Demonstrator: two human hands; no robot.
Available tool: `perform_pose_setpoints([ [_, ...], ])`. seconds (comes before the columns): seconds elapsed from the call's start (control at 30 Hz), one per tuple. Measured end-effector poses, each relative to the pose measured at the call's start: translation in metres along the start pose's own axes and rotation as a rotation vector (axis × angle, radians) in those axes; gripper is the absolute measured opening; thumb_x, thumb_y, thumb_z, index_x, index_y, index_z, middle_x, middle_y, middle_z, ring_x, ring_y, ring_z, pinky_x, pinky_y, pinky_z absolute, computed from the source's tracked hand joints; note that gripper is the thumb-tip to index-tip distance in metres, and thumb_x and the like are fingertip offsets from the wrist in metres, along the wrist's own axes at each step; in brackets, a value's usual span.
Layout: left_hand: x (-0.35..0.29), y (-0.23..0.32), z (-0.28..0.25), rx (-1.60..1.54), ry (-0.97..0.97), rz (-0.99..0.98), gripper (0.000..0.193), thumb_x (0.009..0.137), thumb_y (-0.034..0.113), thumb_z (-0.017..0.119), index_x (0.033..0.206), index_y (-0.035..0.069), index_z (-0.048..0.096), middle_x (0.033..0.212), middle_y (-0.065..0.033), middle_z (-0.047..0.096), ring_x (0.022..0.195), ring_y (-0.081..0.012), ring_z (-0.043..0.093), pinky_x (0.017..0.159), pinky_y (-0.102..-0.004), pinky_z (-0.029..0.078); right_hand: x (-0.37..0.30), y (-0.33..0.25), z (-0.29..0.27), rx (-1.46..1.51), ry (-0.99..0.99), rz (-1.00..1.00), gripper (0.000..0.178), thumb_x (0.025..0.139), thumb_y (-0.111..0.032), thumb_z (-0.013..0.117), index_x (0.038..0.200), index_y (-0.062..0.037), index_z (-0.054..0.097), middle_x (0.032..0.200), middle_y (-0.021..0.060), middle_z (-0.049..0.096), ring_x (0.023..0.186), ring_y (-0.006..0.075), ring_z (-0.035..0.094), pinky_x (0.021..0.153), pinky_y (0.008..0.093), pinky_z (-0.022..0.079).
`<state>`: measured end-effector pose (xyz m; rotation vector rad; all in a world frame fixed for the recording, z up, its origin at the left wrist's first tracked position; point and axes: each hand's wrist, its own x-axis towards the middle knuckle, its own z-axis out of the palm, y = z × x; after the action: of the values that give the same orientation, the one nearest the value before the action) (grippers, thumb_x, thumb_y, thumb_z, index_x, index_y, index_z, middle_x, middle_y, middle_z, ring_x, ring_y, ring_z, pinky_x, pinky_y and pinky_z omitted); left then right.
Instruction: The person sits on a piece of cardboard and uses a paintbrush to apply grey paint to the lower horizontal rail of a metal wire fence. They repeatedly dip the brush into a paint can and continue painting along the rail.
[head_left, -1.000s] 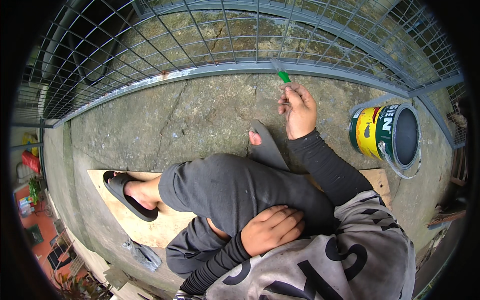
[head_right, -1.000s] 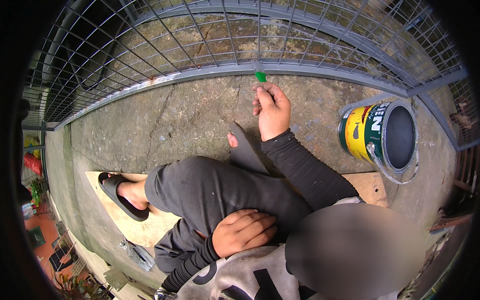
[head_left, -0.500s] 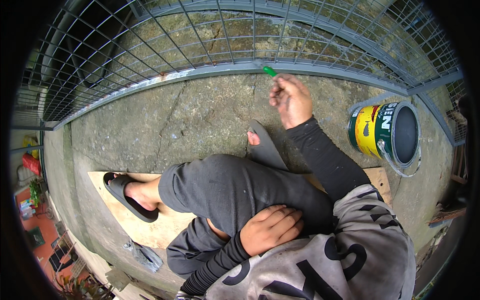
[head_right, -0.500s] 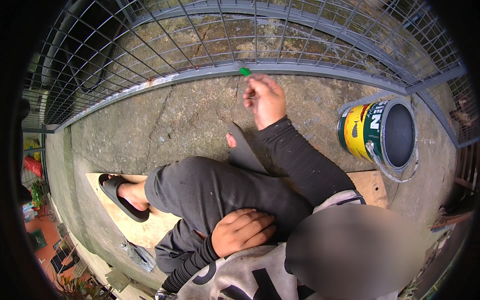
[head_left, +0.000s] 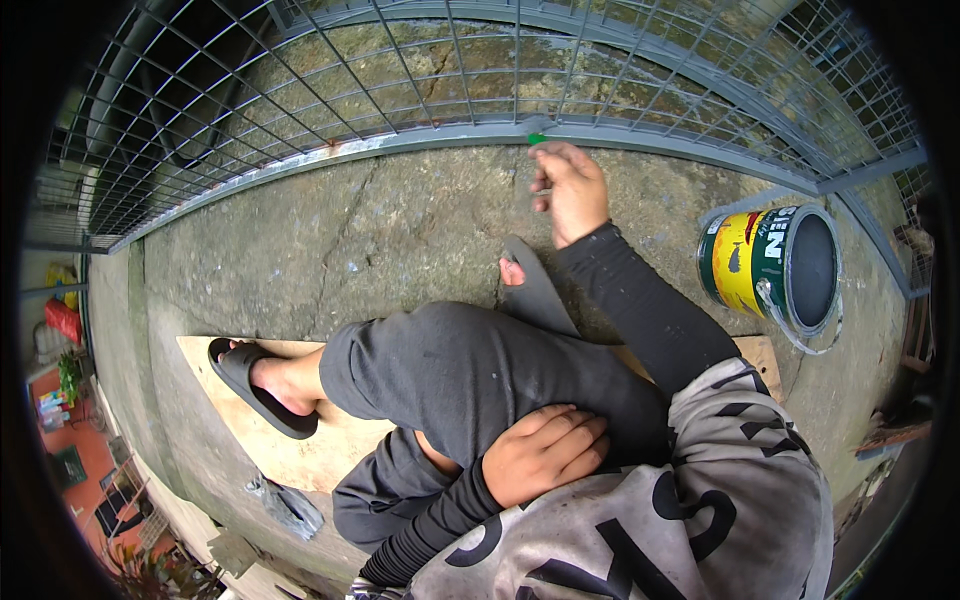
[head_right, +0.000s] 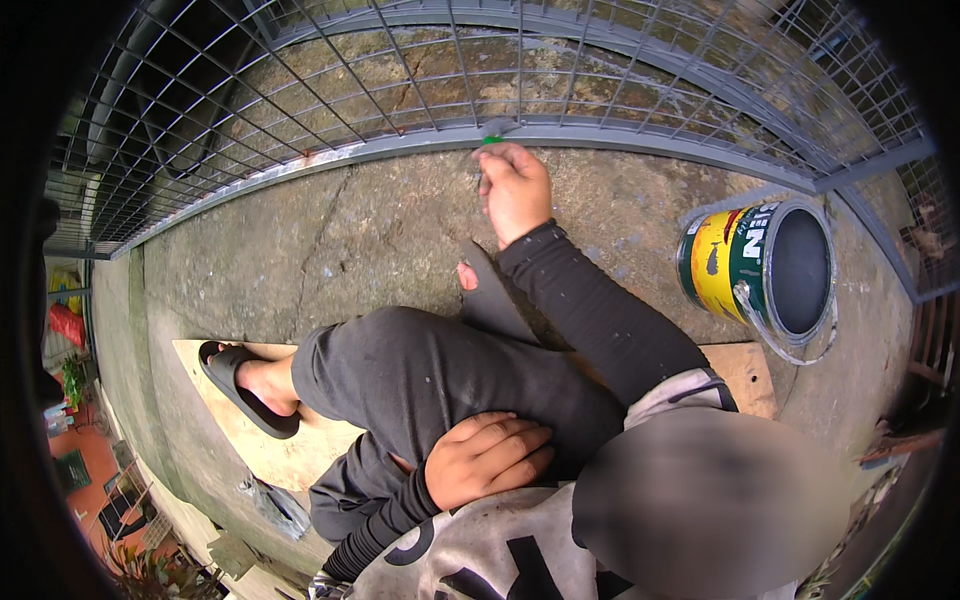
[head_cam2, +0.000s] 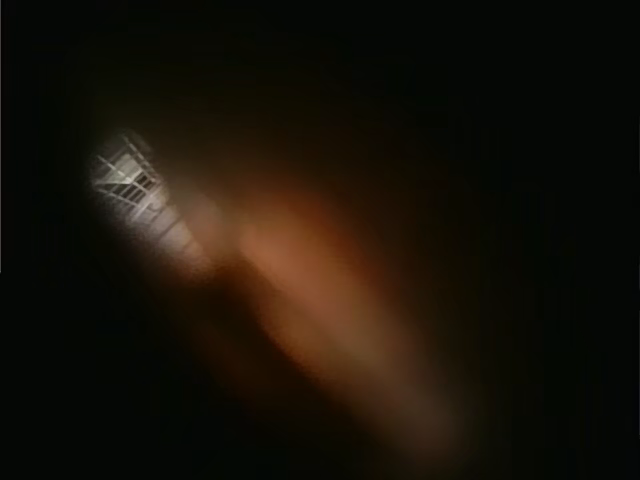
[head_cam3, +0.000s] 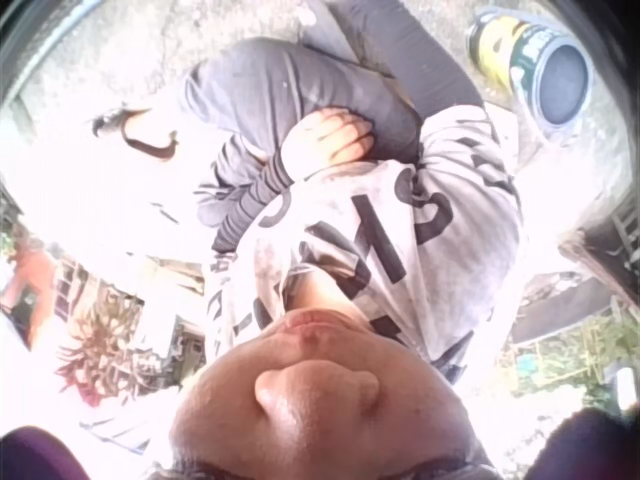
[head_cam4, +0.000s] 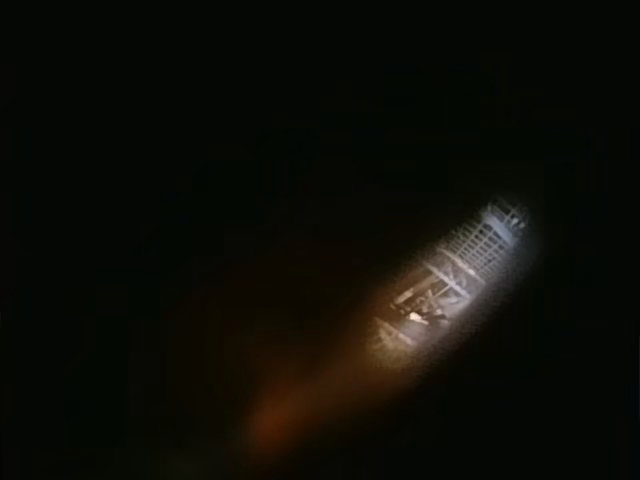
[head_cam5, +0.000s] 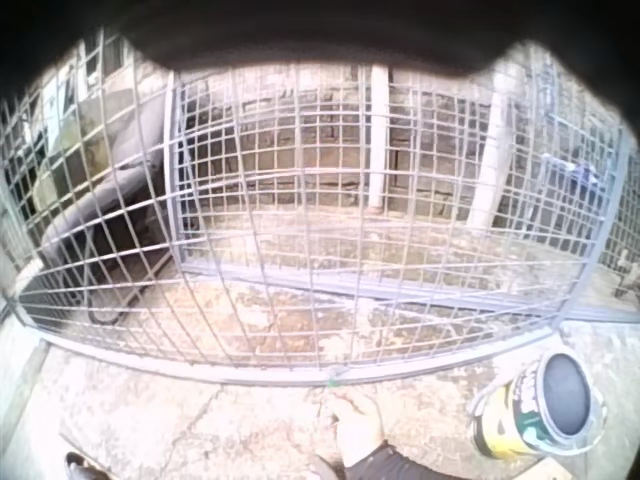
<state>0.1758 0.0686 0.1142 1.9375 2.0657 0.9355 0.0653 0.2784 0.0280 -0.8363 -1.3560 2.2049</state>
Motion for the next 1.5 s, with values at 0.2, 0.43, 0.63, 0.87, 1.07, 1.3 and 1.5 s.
perform_pose_setpoints([
  [0.2, -0.002, 0.000, 0.001, -0.014, 0.001, -0.003, 0.025, 0.080, 0.013, 0.054, 0.103, 0.008, 0.062, 0.111, -0.0062, 0.062, 0.105, -0.0178, 0.060, 0.099, -0.0305, 0.044, 0.006, -0.012, 0.001, 0.144, -0.009, 0.108, 0.010, 0.088, -0.010, 0.055, 0.095, -0.0053, 0.060, 0.074, 0.0000, 0.050, 0.065, 0.0120, 0.050, 0.053, 0.0260, 0.039],
  [0.43, -0.003, -0.002, 0.004, -0.004, -0.001, 0.006, 0.024, 0.080, 0.013, 0.054, 0.102, 0.009, 0.062, 0.111, -0.0059, 0.062, 0.104, -0.0171, 0.060, 0.099, -0.0302, 0.045, 0.014, -0.038, -0.036, 0.223, -0.072, 0.209, 0.017, 0.092, -0.018, 0.053, 0.100, -0.0041, 0.056, 0.075, 0.0020, 0.049, 0.070, 0.0173, 0.048, 0.059, 0.0309, 0.037],
  [0.63, -0.001, -0.001, 0.003, -0.002, 0.006, 0.010, 0.024, 0.080, 0.014, 0.055, 0.102, 0.009, 0.063, 0.110, -0.0059, 0.063, 0.103, -0.0173, 0.061, 0.098, -0.0303, 0.045, 0.038, -0.050, -0.045, 0.113, -0.052, 0.229, 0.017, 0.093, -0.015, 0.052, 0.099, -0.0021, 0.063, 0.071, 0.0017, 0.052, 0.061, 0.0136, 0.051, 0.052, 0.0305, 0.038],
  [0.87, 0.001, 0.002, 0.003, -0.013, 0.018, -0.016, 0.024, 0.078, 0.014, 0.056, 0.101, 0.008, 0.062, 0.109, -0.0064, 0.063, 0.103, -0.0183, 0.061, 0.097, -0.0309, 0.046, 0.050, -0.053, -0.051, 0.105, -0.066, 0.251, 0.017, 0.092, -0.013, 0.053, 0.096, -0.0012, 0.064, 0.070, 0.0016, 0.052, 0.060, 0.0134, 0.051, 0.051, 0.0293, 0.038],
  [1.07, 0.000, 0.002, 0.004, -0.009, 0.024, -0.014, 0.024, 0.079, 0.013, 0.056, 0.101, 0.008, 0.062, 0.109, -0.0065, 0.063, 0.103, -0.0186, 0.061, 0.097, -0.0309, 0.045, 0.025, -0.034, -0.045, -0.048, -0.199, -0.025, 0.013, 0.091, -0.013, 0.054, 0.093, -0.0026, 0.062, 0.074, 0.0001, 0.053, 0.063, 0.0098, 0.048, 0.055, 0.0245, 0.040],
  [1.3, -0.002, 0.001, 0.004, 0.000, -0.004, -0.006, 0.024, 0.079, 0.014, 0.055, 0.101, 0.008, 0.062, 0.110, -0.0063, 0.062, 0.105, -0.0183, 0.060, 0.098, -0.0311, 0.045, -0.032, 0.004, -0.042, -0.134, -0.179, -0.185, 0.012, 0.091, -0.009, 0.053, 0.094, -0.0010, 0.062, 0.073, -0.0029, 0.052, 0.064, 0.0044, 0.045, 0.055, 0.0207, 0.037],
  [1.5, -0.001, 0.001, 0.003, 0.025, 0.012, 0.000, 0.023, 0.077, 0.015, 0.057, 0.098, 0.010, 0.064, 0.110, -0.0057, 0.065, 0.101, -0.0173, 0.063, 0.095, -0.0299, 0.047, -0.009, -0.004, -0.039, -0.003, -0.135, -0.055, 0.012, 0.089, -0.011, 0.054, 0.091, -0.0012, 0.063, 0.074, -0.0006, 0.055, 0.063, 0.0058, 0.048, 0.053, 0.0216, 0.039],
])
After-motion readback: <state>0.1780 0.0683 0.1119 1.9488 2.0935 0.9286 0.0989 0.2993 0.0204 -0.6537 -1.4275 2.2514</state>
